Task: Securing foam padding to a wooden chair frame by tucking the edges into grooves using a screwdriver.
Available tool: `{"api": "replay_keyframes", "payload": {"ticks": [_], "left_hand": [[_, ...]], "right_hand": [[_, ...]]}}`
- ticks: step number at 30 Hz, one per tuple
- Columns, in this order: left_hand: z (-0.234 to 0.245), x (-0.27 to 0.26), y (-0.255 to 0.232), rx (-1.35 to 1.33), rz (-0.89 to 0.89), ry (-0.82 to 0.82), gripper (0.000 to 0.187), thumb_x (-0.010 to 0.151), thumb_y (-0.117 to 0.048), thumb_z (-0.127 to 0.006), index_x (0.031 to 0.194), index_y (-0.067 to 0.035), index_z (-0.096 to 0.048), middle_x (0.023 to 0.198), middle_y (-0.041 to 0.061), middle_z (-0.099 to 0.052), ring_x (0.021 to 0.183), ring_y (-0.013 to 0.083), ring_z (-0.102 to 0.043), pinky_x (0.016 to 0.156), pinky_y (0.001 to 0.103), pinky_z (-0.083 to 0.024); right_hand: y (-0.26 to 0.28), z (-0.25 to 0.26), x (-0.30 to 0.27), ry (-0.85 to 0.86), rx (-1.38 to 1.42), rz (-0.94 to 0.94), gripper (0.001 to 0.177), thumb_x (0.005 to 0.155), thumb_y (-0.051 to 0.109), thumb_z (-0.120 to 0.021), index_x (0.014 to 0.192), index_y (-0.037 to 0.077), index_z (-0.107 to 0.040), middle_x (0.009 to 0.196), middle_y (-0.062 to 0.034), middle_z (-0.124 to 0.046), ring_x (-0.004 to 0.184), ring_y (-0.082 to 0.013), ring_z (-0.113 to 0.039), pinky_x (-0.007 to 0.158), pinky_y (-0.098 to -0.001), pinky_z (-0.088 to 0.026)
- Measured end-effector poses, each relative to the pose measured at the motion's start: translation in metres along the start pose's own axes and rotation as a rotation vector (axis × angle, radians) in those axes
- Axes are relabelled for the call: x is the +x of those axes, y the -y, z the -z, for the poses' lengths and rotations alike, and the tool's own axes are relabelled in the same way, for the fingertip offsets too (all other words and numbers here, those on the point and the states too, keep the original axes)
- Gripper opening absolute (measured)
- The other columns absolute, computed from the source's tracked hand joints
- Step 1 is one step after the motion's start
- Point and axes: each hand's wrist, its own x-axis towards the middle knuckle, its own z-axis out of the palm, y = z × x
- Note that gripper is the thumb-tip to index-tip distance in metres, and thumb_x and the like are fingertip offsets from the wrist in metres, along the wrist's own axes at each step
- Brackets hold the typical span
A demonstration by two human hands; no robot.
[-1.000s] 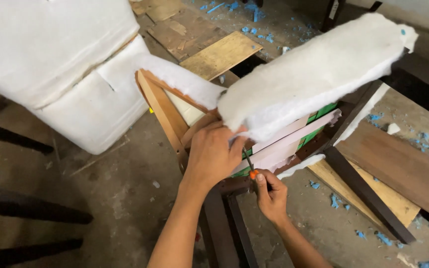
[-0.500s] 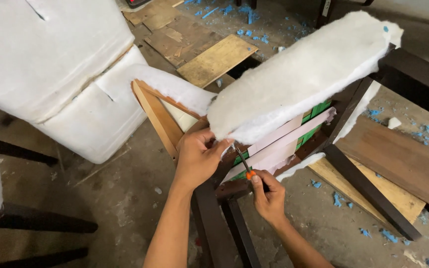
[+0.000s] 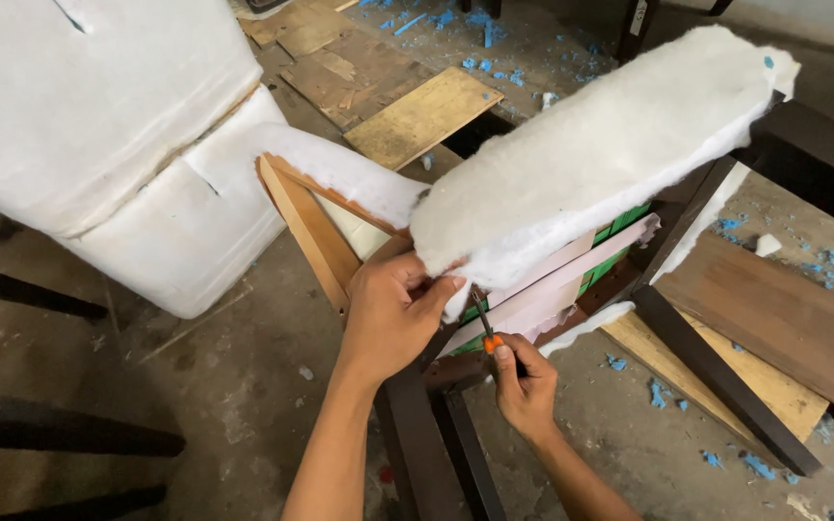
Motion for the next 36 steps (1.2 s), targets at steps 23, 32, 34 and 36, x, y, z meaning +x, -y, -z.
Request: {"api": "replay_keyframes", "payload": {"ticks": [23,32,34,36], "left_hand": [[-0.021,-0.044,-0.011,0.676,-0.458,-0.111,0.021,0.093,-0.017,-0.07,0.11,-0.007,-0.063,0.102,0.003,-0.055,0.076,0.0157,-0.06,0.046,0.027,-0.049],[-0.034,-0.051,-0.013,0.843,-0.533,-0.241,0.027,0.097,-0.021,-0.066,0.116,-0.002,-0.066,0.09,0.002,-0.057,0.069,0.0141,-0.053,0.045,0.023,-0.045],[-0.035,-0.052,-0.014,0.862,-0.534,-0.25,0.026,0.098,-0.021,-0.064,0.115,-0.002,-0.066,0.089,0.002,-0.058,0.069,0.0142,-0.053,0.045,0.022,-0.044],[-0.037,-0.052,-0.015,0.889,-0.565,-0.287,0.021,0.097,-0.015,-0.064,0.111,0.0,-0.068,0.088,0.003,-0.061,0.068,0.0144,-0.053,0.047,0.023,-0.045]], "right_hand": [[0.015,-0.006,0.003,-0.008,-0.041,0.069,0.029,0.102,0.023,-0.051,0.102,0.001,-0.07,0.082,-0.0053,-0.066,0.067,-0.0126,-0.057,0.061,-0.0261,-0.047],[0.016,-0.01,0.002,-0.02,-0.052,0.082,0.024,0.101,0.018,-0.052,0.103,0.0,-0.069,0.08,-0.0064,-0.066,0.068,-0.014,-0.059,0.063,-0.0267,-0.049],[0.018,-0.011,0.002,-0.024,-0.036,0.085,0.023,0.1,0.016,-0.053,0.103,0.0,-0.069,0.082,-0.0074,-0.066,0.07,-0.0149,-0.06,0.066,-0.0272,-0.05],[0.023,-0.011,0.005,-0.018,-0.049,0.096,0.024,0.1,0.018,-0.052,0.104,0.0,-0.069,0.082,-0.0079,-0.067,0.07,-0.0153,-0.062,0.066,-0.027,-0.053]]}}
